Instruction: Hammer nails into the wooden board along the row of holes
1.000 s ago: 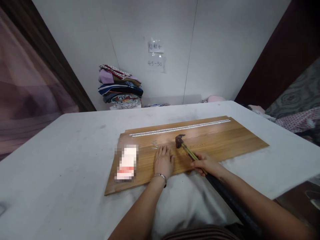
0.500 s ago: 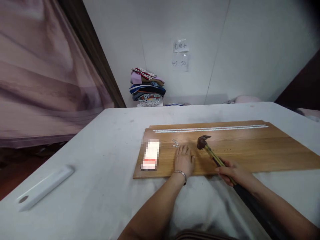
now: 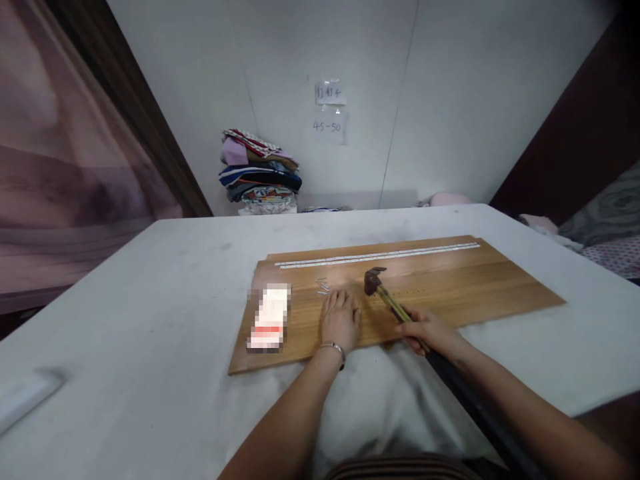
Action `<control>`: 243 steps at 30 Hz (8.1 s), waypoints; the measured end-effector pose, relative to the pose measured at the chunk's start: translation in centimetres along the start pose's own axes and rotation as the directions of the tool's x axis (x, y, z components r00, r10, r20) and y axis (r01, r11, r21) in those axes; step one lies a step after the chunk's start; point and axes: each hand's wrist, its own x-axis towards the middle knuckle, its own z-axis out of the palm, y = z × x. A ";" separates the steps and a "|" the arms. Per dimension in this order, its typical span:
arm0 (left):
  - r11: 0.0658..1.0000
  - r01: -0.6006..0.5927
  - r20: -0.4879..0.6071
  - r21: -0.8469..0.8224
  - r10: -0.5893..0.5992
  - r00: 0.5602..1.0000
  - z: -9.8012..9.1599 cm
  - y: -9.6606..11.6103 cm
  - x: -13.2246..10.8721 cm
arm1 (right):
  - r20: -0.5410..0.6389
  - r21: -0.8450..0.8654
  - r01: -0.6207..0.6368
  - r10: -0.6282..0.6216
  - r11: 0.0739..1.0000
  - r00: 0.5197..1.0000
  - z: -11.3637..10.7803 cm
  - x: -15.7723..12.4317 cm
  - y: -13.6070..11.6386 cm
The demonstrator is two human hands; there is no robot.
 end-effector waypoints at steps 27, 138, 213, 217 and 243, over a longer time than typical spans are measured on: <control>0.999 0.002 0.011 0.032 -0.002 1.000 0.0 -0.2 0.1 | 0.022 0.026 0.008 -0.009 1.000 1.000 0.2 0.1 -0.7; 1.000 0.007 -0.012 0.021 -0.006 1.000 0.5 -0.6 -0.1 | 0.066 0.029 -0.024 0.022 0.999 0.998 -0.9 0.0 -0.7; 1.000 -0.009 -0.010 0.021 0.009 1.000 0.3 -0.9 -0.1 | 0.104 0.025 -0.033 0.030 0.999 0.994 -1.8 0.3 -0.2; 1.000 -0.006 -0.026 0.013 0.006 1.000 0.6 -1.0 -0.1 | 0.096 0.036 -0.031 0.027 0.999 0.995 -1.8 0.1 -0.4; 1.000 -0.013 -0.032 0.019 0.014 0.999 0.8 -1.2 0.0 | 0.095 0.031 -0.042 0.039 0.999 0.995 -1.6 0.0 -0.8</control>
